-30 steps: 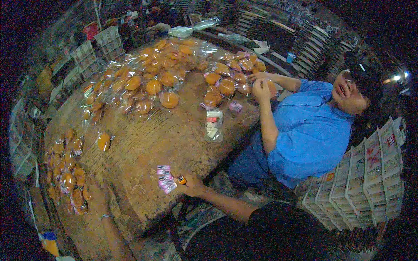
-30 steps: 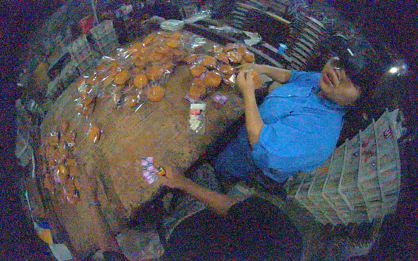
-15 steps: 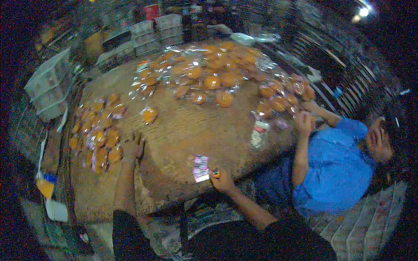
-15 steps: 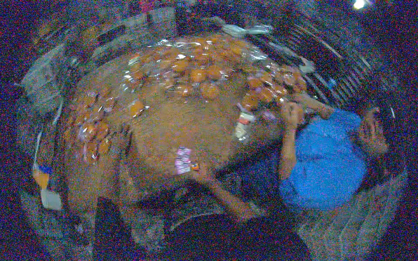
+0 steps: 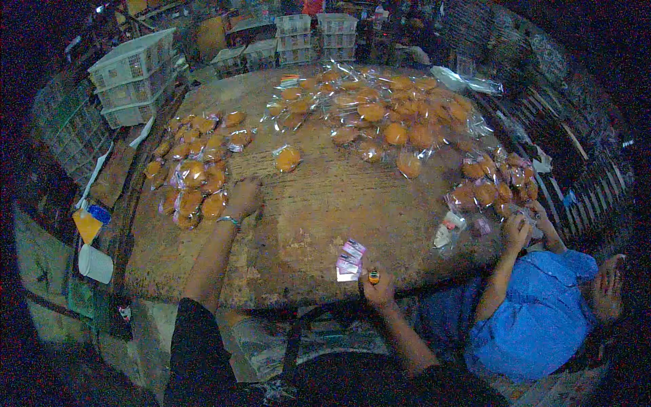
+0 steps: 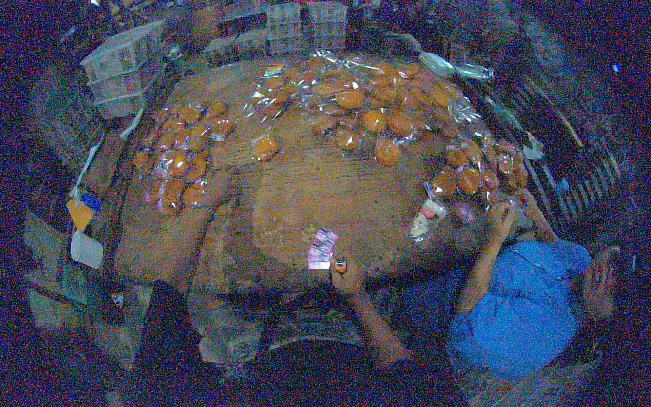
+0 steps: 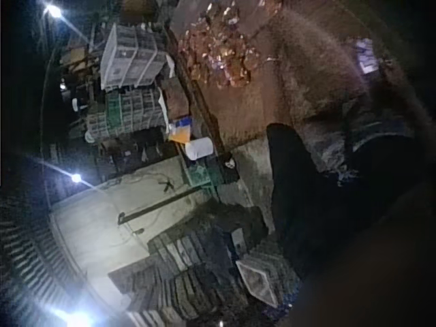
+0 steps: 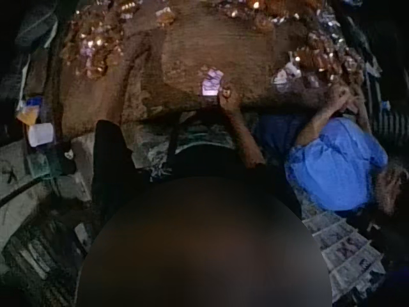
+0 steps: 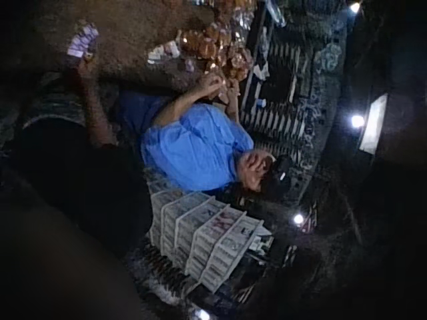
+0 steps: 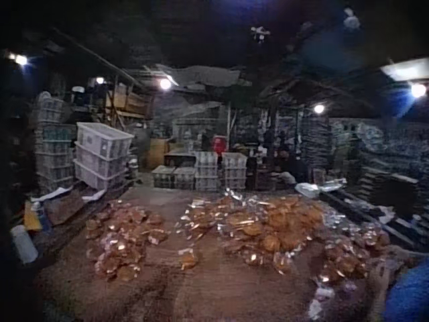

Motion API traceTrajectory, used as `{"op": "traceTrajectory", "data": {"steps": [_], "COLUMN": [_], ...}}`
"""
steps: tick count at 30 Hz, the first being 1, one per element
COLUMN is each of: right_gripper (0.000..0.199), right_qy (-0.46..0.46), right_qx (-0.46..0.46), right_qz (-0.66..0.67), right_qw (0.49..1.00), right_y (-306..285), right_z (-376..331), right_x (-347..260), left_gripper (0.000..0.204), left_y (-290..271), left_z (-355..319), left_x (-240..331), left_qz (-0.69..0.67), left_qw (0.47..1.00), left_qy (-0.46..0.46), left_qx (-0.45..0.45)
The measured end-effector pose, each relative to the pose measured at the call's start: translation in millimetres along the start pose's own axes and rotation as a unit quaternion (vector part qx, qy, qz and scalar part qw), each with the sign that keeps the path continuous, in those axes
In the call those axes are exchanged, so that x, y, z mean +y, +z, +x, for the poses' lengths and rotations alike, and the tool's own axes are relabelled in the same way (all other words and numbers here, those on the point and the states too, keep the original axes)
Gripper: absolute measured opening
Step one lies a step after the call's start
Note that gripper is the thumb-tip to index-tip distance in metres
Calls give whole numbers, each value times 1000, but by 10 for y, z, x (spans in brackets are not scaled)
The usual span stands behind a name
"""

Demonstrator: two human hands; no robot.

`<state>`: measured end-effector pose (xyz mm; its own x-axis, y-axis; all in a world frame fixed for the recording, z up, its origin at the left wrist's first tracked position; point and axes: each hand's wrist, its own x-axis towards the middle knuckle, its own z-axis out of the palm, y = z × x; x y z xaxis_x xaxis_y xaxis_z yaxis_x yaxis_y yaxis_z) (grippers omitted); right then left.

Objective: The person places round buns into clear plastic bags and seals them with a handheld heat sealer. They repeat this process for multiple buns, arranging the sealed packages on the table.

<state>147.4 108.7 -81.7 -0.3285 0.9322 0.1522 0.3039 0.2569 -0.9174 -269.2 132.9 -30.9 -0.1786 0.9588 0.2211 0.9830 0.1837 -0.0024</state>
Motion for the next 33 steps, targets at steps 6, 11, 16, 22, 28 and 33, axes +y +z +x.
{"op": "traceTrajectory", "data": {"steps": [6,11,16,22,28,33], "right_gripper": [13,28,46,50,55,55], "right_qy": [-134,7,-147,-124,-83,-140], "right_qx": [50,-40,7,-56,-118,-38], "right_qz": [-116,-56,-118,-58,-74,-28], "right_qw": [983,998,982,989,987,989], "right_y": [95,92,118,83,42,50], "right_z": [48,7,23,-8,-29,-31], "right_x": [408,672,712,537,483,489], "left_gripper": [42,41,42,43,44,45], "left_y": [-448,-407,-65,143,206,83], "left_z": [378,743,833,290,-395,-623], "left_x": [1297,1514,785,29,-383,-432], "left_qz": [-86,-52,-27,33,45,52], "left_qw": [974,970,992,997,976,942], "left_qy": [197,234,122,-53,-202,-319], "left_qx": [77,47,-20,-42,-69,-88]}}
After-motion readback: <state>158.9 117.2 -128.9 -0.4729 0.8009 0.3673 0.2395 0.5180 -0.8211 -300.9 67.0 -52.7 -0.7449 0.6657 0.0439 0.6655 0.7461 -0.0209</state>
